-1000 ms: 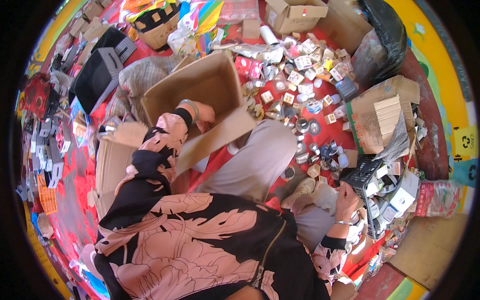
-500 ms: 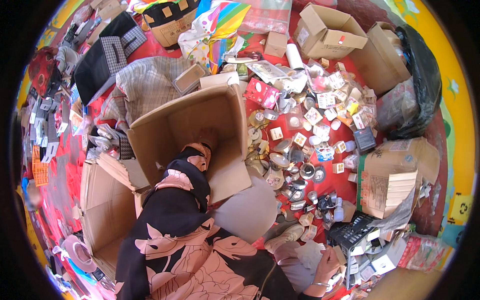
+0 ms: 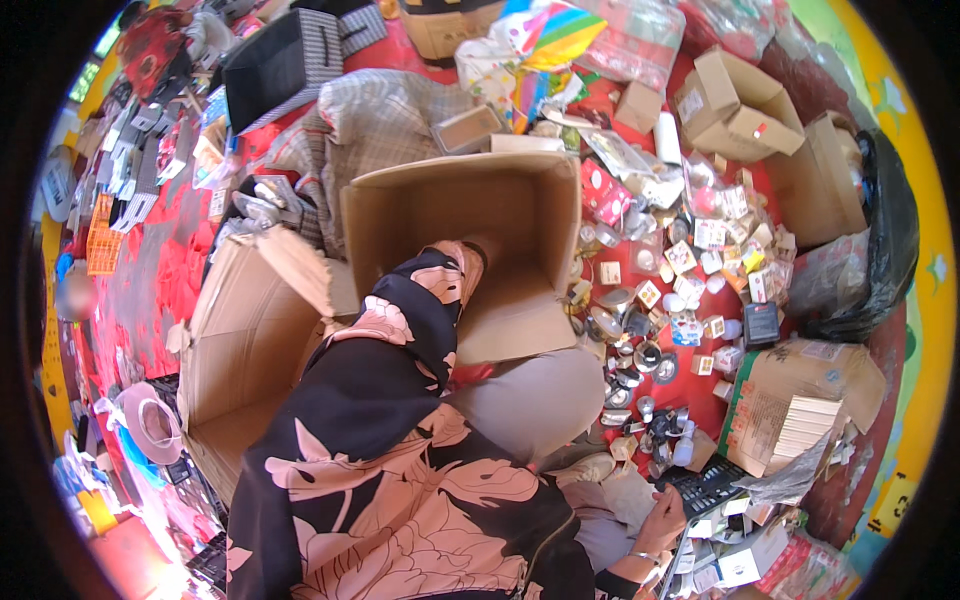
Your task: The person sits on the floor and sorts through various items, including small boxes, plastic-wrapped goods, and white circular objects. They pick up items, open boxes, unwrap packages, and place items into a cardboard box.
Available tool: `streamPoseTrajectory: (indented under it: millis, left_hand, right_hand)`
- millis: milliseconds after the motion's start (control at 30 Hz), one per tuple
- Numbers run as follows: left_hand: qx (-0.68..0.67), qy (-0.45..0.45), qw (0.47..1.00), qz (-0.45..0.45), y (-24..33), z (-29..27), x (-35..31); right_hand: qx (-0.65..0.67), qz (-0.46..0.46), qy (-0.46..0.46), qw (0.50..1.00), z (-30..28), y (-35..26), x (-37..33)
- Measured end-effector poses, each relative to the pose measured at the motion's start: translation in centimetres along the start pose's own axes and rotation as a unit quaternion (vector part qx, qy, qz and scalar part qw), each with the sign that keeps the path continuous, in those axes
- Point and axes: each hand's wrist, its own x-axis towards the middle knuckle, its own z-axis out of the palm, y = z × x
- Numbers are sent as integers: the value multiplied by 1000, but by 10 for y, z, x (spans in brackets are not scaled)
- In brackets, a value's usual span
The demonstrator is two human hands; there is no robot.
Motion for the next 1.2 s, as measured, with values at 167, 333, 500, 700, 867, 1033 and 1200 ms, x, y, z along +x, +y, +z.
streamPoseTrajectory:
  millis: [167, 333, 500, 700, 867, 1033, 1200]
  left_hand:
    - [-88, 75, 993, 36, -3, -137, -81]
    - [-204, 310, 929, 7, -57, -237, -182]
    - [-288, 512, 806, -74, -148, -266, -306]
    - [101, 683, 690, -218, -326, -178, -453]
    - [-18, 418, 827, -375, -428, -75, -537]
    - [28, 282, 903, -324, -447, 20, -519]
    - [-73, 287, 823, -485, -505, 83, -549]
  right_hand:
    - [4, -77, 12, 997, 7, 5, 8]
    - [57, -156, 56, 985, 21, -2, 30]
    - [114, -92, 47, 988, 21, 11, 28]
    - [331, 41, 7, 943, 13, 66, 41]
    - [453, 167, -2, 876, 11, 80, 22]
    - [407, 77, 48, 909, 4, 160, 28]
    - [434, 77, 24, 898, 2, 76, 20]
